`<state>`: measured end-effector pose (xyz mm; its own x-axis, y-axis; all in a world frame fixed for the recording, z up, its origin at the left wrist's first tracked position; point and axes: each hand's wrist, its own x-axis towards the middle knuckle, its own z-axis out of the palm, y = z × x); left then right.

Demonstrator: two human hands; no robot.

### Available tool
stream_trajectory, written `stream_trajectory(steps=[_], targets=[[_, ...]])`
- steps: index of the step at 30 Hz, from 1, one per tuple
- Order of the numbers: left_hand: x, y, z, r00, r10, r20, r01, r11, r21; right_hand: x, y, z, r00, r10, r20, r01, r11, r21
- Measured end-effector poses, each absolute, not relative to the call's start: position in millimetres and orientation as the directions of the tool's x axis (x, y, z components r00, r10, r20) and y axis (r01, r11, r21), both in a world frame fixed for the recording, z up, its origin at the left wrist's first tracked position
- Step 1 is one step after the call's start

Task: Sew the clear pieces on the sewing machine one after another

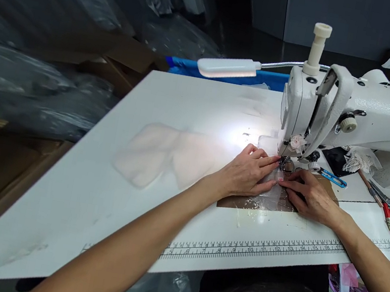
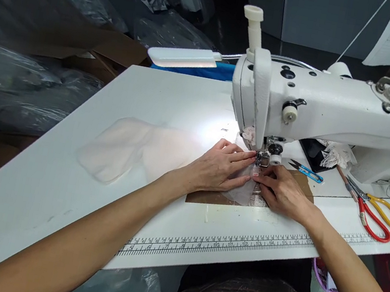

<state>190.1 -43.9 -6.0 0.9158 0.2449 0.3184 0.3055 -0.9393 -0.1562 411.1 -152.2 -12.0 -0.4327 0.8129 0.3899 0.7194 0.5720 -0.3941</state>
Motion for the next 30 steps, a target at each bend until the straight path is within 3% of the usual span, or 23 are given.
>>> stream_trajectory(steps=[7, 15, 25, 30], targets=[[191.6, -47.0, -7.1, 0.875, 0.171, 0.454, 0.290, -0.935, -0.206, 414.4, -150.5, -11.9, -0.464, 0.773, 0.433, 0.711, 0.616, -0.337], [194.2, -47.5, -13.0, 0.832, -0.016, 0.555, 0.122, -0.970, -0.211, 414.5, -150.4, -13.8, -0.478, 0.762, 0.437, 0.712, 0.627, -0.316], [188.5, -51.2, -4.4, 0.837, -0.002, 0.548, 0.114, -0.977, -0.178, 412.1, -152.7, -12.2, -0.466, 0.786, 0.406, 0.725, 0.603, -0.334], [188.1, -50.2, -5.3, 0.882, 0.066, 0.467, 0.177, -0.964, -0.198, 410.3, -154.0, -12.6, -0.454, 0.812, 0.367, 0.745, 0.571, -0.344]])
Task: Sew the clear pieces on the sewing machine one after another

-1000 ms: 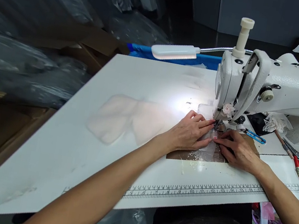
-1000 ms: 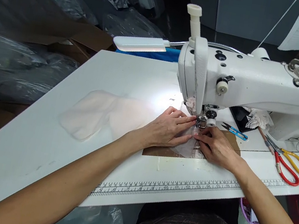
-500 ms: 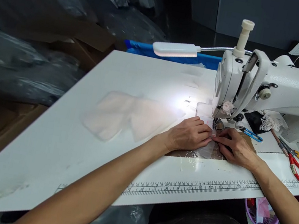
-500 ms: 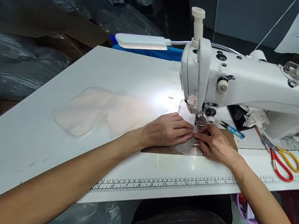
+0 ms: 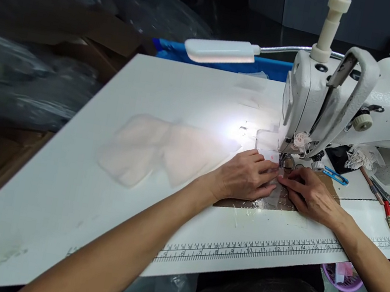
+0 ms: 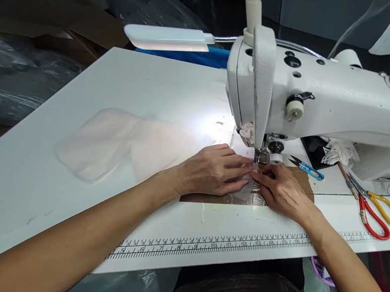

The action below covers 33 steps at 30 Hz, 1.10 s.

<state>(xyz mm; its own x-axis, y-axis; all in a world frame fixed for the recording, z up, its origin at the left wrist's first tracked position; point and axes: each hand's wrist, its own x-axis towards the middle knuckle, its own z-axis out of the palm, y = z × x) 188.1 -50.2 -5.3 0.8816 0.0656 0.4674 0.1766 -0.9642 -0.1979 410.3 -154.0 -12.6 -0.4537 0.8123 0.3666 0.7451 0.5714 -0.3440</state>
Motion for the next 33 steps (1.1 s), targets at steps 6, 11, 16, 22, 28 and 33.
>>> stream_trajectory(steps=[6, 11, 16, 22, 28, 33], targets=[[189.6, -47.5, -6.8, 0.887, 0.121, 0.447, 0.228, -0.954, -0.193, 407.1, -154.9, -11.5, -0.434, 0.820, 0.373, 0.759, 0.556, -0.339], [193.2, -44.6, -9.9, 0.883, 0.193, 0.428, 0.282, -0.946, -0.157, 405.7, -155.0, -12.5, -0.417, 0.822, 0.389, 0.760, 0.550, -0.348], [196.9, -40.7, -11.9, 0.868, 0.252, 0.428, 0.339, -0.930, -0.141, 407.2, -153.7, -18.2, -0.377, 0.863, 0.336, 0.772, 0.494, -0.401], [198.4, -38.9, -9.4, 0.859, 0.293, 0.421, 0.369, -0.923, -0.109, 411.9, -152.3, -10.0, -0.339, 0.898, 0.279, 0.740, 0.438, -0.510], [187.6, -34.4, -2.6, 0.790, 0.276, 0.547, 0.364, -0.930, -0.055, 417.8, -146.5, -5.4, -0.107, 0.962, 0.252, 0.703, 0.253, -0.665], [189.2, -43.7, 2.6, 0.771, 0.156, 0.617, 0.187, -0.982, 0.016, 417.0, -141.2, 3.3, 0.002, 0.991, 0.137, 0.670, 0.100, -0.736]])
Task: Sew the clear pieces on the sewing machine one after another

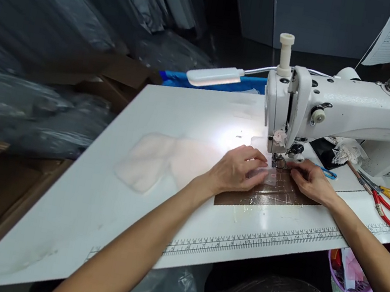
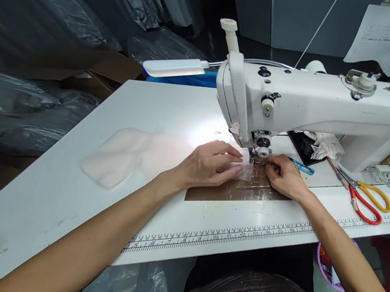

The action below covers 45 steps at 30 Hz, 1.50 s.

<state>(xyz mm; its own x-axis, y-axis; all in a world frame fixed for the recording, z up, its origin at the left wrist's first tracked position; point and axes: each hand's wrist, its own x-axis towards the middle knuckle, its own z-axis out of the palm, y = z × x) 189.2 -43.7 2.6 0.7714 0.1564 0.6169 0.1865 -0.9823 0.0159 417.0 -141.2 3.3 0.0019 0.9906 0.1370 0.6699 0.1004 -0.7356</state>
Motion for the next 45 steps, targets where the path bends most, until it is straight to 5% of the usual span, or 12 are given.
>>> stream_trajectory(steps=[3, 7, 11, 14, 21, 28, 45], targets=[[194.8, -53.3, 1.3, 0.790, 0.062, 0.610, 0.033, -0.998, 0.058, 415.9, -133.4, 18.8, -0.066, 0.998, 0.010, 0.722, 0.055, -0.690], [195.3, -57.3, -0.9, 0.829, 0.083, 0.552, -0.009, -0.987, 0.163, 414.1, -122.9, 29.5, -0.090, 0.990, -0.111, 0.790, 0.003, -0.613], [192.9, -54.3, -1.4, 0.842, 0.133, 0.523, -0.006, -0.967, 0.255, 412.3, -122.7, 17.0, 0.014, 0.999, 0.035, 0.768, 0.011, -0.641], [193.5, -53.1, -2.3, 0.834, 0.156, 0.529, 0.004, -0.961, 0.277, 412.7, -127.2, 6.6, -0.064, 0.992, 0.105, 0.783, 0.115, -0.611], [196.7, -52.8, -4.7, 0.803, 0.099, 0.587, -0.019, -0.981, 0.191, 414.7, -132.7, -2.3, -0.279, 0.948, 0.156, 0.871, 0.317, -0.375], [198.0, -54.6, -2.0, 0.798, -0.012, 0.603, -0.010, -1.000, -0.006, 414.1, -135.5, -3.0, -0.314, 0.938, 0.144, 0.892, 0.344, -0.294], [187.9, -54.5, 2.2, 0.896, 0.110, 0.431, 0.074, -0.992, 0.098, 403.8, -137.9, 5.3, -0.280, 0.960, 0.022, 0.941, 0.278, -0.193]])
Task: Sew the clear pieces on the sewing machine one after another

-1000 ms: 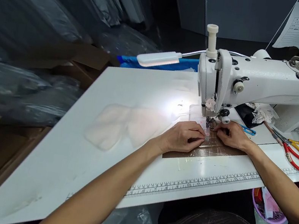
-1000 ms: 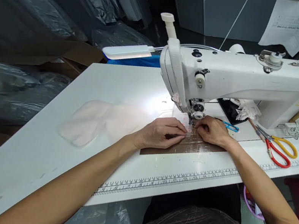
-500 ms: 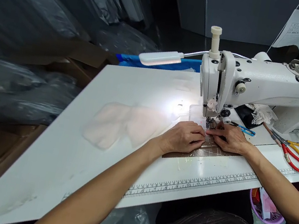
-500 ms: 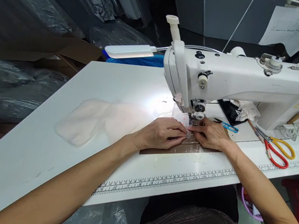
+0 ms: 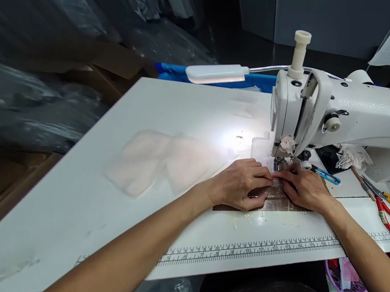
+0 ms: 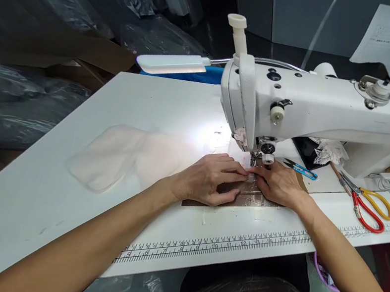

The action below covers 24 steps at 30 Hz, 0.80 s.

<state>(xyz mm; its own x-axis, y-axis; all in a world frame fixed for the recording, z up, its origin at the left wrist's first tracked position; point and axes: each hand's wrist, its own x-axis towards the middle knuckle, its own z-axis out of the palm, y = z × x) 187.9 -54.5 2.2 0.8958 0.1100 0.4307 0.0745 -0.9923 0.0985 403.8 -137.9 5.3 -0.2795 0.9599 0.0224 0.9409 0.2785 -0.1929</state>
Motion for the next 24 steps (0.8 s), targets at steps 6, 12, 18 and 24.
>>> stream_trajectory(steps=[6, 12, 18, 24], targets=[[187.9, -53.8, 1.4, 0.890, 0.134, 0.436, 0.106, -0.990, 0.088, 405.7, -139.2, 4.0, -0.277, 0.961, 0.010, 0.947, 0.275, -0.164], [186.5, -52.5, 0.9, 0.891, 0.164, 0.424, 0.143, -0.986, 0.080, 410.1, -139.5, 1.4, -0.311, 0.950, 0.013, 0.932, 0.307, -0.191], [186.2, -50.6, 1.2, 0.905, 0.190, 0.380, 0.176, -0.982, 0.070, 409.6, -139.9, 1.8, -0.313, 0.950, 0.022, 0.933, 0.311, -0.180], [186.7, -48.5, 1.8, 0.923, 0.226, 0.312, 0.222, -0.974, 0.048, 409.7, -139.6, 0.2, -0.307, 0.951, 0.033, 0.934, 0.308, -0.179]])
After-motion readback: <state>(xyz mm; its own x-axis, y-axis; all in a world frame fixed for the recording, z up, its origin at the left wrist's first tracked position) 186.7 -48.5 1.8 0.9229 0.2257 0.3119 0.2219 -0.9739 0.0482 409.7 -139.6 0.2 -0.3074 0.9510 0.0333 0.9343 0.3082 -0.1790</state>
